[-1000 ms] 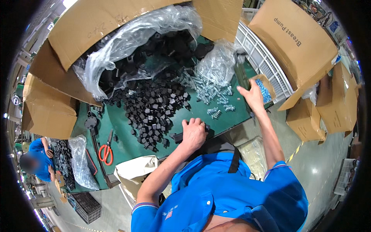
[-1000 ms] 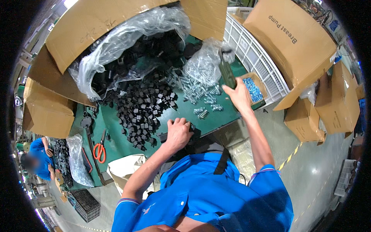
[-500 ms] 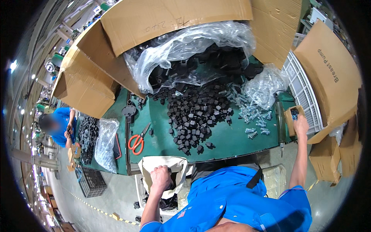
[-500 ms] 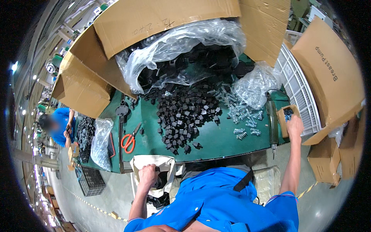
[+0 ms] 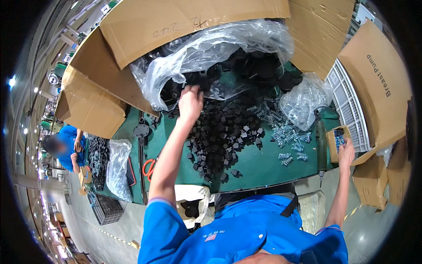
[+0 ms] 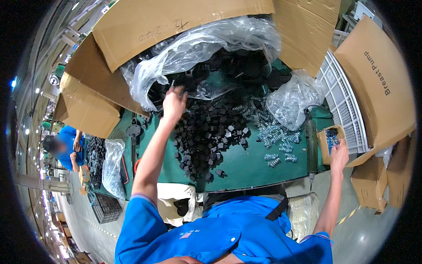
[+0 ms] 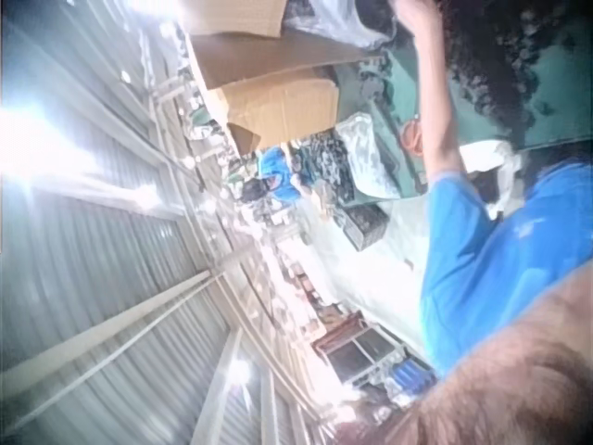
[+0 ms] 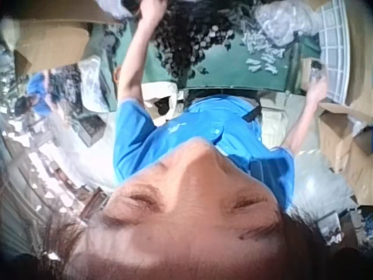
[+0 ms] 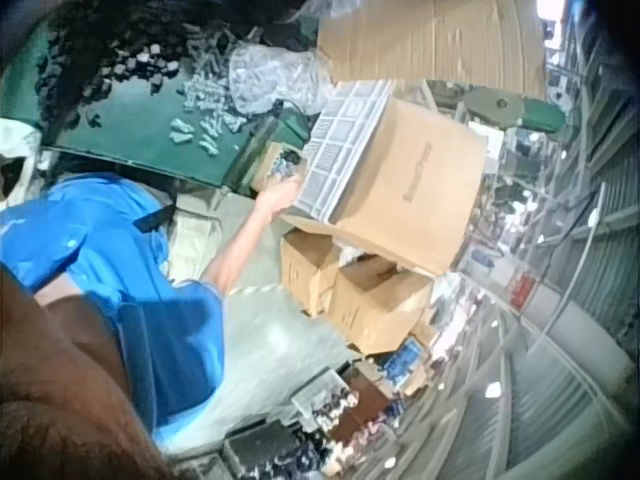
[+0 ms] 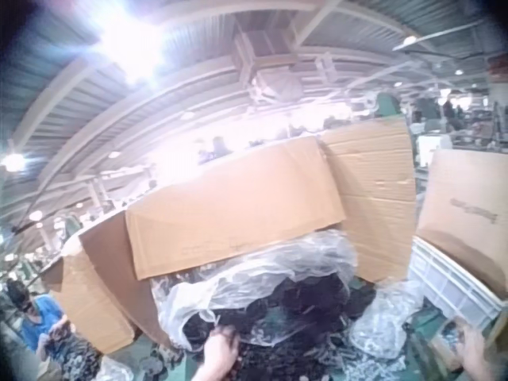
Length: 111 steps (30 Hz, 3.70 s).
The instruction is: The person repeatedly picks small black plastic components and metal springs from a table, inserts them into a circular black housing, and uses a green electric screwdriver to fasten them. The person places the assembled units into a white tote bag and continues the cycle with additional parts.
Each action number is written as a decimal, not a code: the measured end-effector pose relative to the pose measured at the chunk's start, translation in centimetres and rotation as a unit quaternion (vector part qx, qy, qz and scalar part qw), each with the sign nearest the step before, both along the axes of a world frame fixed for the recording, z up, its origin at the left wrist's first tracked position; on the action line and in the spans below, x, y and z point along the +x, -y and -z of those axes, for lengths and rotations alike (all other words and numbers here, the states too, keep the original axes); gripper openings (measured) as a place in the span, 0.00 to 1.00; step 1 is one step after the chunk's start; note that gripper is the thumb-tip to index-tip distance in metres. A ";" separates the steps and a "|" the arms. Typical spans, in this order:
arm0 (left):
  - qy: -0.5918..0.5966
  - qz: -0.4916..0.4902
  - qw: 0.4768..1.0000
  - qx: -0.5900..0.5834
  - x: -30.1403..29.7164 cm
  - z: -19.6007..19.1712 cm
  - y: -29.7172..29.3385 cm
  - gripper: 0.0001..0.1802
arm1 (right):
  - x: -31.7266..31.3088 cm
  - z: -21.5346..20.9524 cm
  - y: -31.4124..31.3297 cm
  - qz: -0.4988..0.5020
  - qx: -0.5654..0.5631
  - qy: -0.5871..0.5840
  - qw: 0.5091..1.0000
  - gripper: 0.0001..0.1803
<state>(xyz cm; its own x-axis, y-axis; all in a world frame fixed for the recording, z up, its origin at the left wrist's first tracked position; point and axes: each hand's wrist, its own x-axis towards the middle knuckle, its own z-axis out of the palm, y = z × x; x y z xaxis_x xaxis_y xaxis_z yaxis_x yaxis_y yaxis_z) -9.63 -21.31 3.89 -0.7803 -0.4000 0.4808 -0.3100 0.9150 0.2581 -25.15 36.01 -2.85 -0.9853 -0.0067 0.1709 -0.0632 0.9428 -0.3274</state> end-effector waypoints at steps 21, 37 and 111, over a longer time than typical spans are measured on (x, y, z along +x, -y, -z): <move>0.079 0.122 0.956 -0.256 -1.0 -7.4 -8.7 0.30 | 18.8 2.3 -6.0 0.084 -0.565 0.196 0.797 0.05; 0.249 0.138 0.957 0.050 3.0 1.9 -21.5 0.19 | 19.8 3.9 -1.7 0.088 -0.683 0.151 0.709 0.08; 0.022 0.149 0.837 0.526 7.2 3.4 -22.1 0.08 | 10.3 -5.1 21.0 -0.361 -0.350 0.405 0.763 0.17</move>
